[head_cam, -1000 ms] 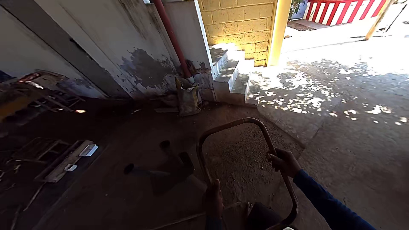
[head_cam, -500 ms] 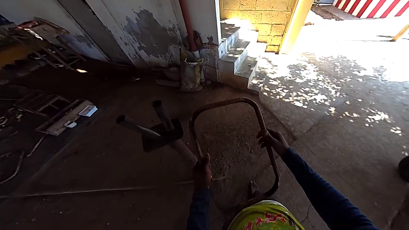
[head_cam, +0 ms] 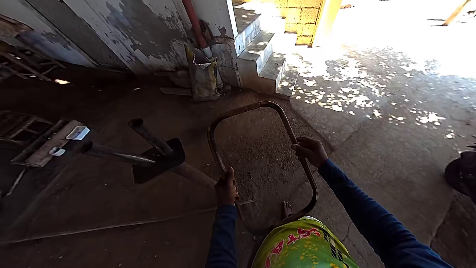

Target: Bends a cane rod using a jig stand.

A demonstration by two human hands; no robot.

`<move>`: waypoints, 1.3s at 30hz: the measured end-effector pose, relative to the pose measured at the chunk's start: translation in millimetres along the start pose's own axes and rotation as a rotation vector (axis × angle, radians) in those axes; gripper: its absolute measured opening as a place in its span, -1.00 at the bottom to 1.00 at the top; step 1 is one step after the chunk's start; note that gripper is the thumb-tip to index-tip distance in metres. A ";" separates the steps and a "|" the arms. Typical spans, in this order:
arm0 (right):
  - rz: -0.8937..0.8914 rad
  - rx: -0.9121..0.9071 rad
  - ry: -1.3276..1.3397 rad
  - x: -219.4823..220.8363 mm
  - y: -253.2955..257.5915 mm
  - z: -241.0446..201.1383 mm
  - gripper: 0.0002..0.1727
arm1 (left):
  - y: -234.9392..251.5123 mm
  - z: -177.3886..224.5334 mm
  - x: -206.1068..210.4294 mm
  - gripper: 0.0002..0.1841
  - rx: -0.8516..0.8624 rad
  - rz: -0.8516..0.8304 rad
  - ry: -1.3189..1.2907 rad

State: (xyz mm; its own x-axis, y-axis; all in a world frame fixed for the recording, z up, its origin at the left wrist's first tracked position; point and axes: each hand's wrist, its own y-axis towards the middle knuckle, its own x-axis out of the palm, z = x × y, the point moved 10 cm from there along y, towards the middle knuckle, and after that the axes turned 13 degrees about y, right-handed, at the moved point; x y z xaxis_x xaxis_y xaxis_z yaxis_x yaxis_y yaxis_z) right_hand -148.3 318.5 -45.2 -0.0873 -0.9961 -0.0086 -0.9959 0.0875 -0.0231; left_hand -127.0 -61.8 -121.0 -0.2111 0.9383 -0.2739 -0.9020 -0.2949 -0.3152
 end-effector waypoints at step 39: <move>-0.784 0.014 -0.565 259.1 -78.0 -21.1 -0.39 | -51.8 112.6 -64.7 -0.39 0.261 0.080 -1.053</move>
State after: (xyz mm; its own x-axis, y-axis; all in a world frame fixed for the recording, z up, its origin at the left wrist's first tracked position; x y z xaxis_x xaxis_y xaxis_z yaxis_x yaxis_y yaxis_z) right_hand -93.7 53.4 -24.6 0.6300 -0.6217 -0.4655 -0.7657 -0.5972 -0.2388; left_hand -109.1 -87.0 15.3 -0.3770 0.6387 0.6708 -0.8975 -0.4309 -0.0941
